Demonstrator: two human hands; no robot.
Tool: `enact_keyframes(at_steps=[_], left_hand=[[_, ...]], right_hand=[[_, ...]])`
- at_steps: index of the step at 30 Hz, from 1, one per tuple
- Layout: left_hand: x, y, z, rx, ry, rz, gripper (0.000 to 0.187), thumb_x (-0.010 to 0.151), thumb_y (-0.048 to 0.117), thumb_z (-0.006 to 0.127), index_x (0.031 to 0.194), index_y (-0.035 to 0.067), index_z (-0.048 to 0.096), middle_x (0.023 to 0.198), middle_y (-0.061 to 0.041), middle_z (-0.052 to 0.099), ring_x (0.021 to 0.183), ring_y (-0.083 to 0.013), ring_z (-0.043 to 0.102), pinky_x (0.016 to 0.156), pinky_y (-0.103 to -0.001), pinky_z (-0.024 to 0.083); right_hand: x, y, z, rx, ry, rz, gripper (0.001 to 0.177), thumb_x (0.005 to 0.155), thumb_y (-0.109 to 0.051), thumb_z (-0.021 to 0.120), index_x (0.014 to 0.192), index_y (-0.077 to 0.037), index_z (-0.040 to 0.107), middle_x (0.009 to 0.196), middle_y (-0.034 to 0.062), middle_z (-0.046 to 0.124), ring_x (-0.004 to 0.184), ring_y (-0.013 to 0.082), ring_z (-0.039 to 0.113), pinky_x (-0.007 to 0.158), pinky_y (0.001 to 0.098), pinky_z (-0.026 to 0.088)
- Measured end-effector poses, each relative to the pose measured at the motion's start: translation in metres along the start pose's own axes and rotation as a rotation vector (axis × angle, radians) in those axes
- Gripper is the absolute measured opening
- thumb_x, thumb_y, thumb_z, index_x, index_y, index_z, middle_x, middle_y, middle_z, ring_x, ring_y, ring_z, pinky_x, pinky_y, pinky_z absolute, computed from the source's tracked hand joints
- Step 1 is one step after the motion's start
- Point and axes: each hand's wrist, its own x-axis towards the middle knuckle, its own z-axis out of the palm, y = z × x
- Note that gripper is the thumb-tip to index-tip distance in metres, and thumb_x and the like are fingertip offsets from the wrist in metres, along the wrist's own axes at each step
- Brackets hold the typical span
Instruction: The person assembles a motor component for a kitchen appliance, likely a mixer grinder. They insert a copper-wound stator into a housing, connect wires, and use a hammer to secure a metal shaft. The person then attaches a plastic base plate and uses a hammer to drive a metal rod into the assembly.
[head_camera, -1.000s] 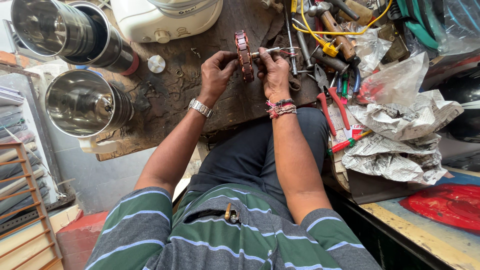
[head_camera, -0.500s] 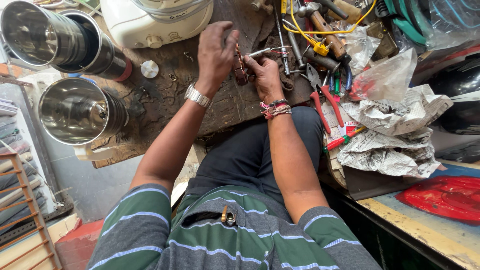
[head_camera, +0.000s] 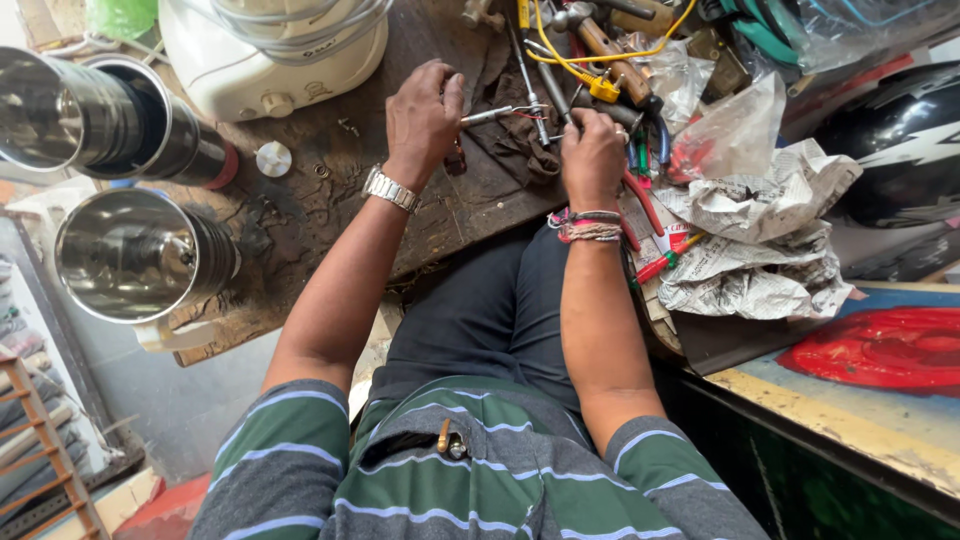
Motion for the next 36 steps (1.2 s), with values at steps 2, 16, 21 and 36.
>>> enact_keyframes(at_steps=[2,16,21,36], left_hand=[[0.003,0.002,-0.002,-0.022,-0.057,-0.069,0.025,0.102,0.027,0.060,0.102,0.004,0.070,0.105,-0.013,0.074,0.090,-0.0316,0.071,0.079,-0.044,0.056],[0.002,-0.004,0.006,-0.077,-0.027,-0.026,0.025,0.102,0.025,0.060,0.105,0.003,0.071,0.108,-0.014,0.072,0.095,-0.0337,0.068,0.084,-0.044,0.054],[0.002,-0.004,0.005,-0.070,-0.056,-0.075,0.025,0.102,0.025,0.060,0.105,0.003,0.071,0.108,-0.013,0.072,0.096,-0.0330,0.068,0.085,-0.044,0.053],[0.006,-0.003,0.005,-0.059,-0.078,-0.105,0.027,0.101,0.027,0.060,0.105,0.004,0.072,0.107,-0.012,0.072,0.094,-0.0296,0.069,0.083,-0.043,0.053]], right_hand=[[-0.004,0.001,0.003,-0.091,-0.034,-0.022,0.029,0.089,-0.013,0.074,0.116,-0.005,0.074,0.117,0.0157,0.072,0.109,0.0351,0.065,0.107,0.0465,0.045],[-0.005,0.015,0.036,-0.243,-0.157,-0.053,0.035,0.090,-0.004,0.065,0.121,-0.015,0.073,0.122,0.0047,0.072,0.113,0.0339,0.061,0.100,0.0575,0.040],[0.000,0.015,0.023,-0.225,-0.017,0.065,0.028,0.091,-0.006,0.068,0.114,-0.018,0.077,0.116,0.0042,0.073,0.113,0.0303,0.062,0.099,0.0480,0.045],[0.013,0.007,0.040,-0.346,-0.171,0.117,0.024,0.096,-0.026,0.064,0.117,-0.020,0.075,0.121,0.0091,0.068,0.131,0.0401,0.049,0.103,0.0604,0.032]])
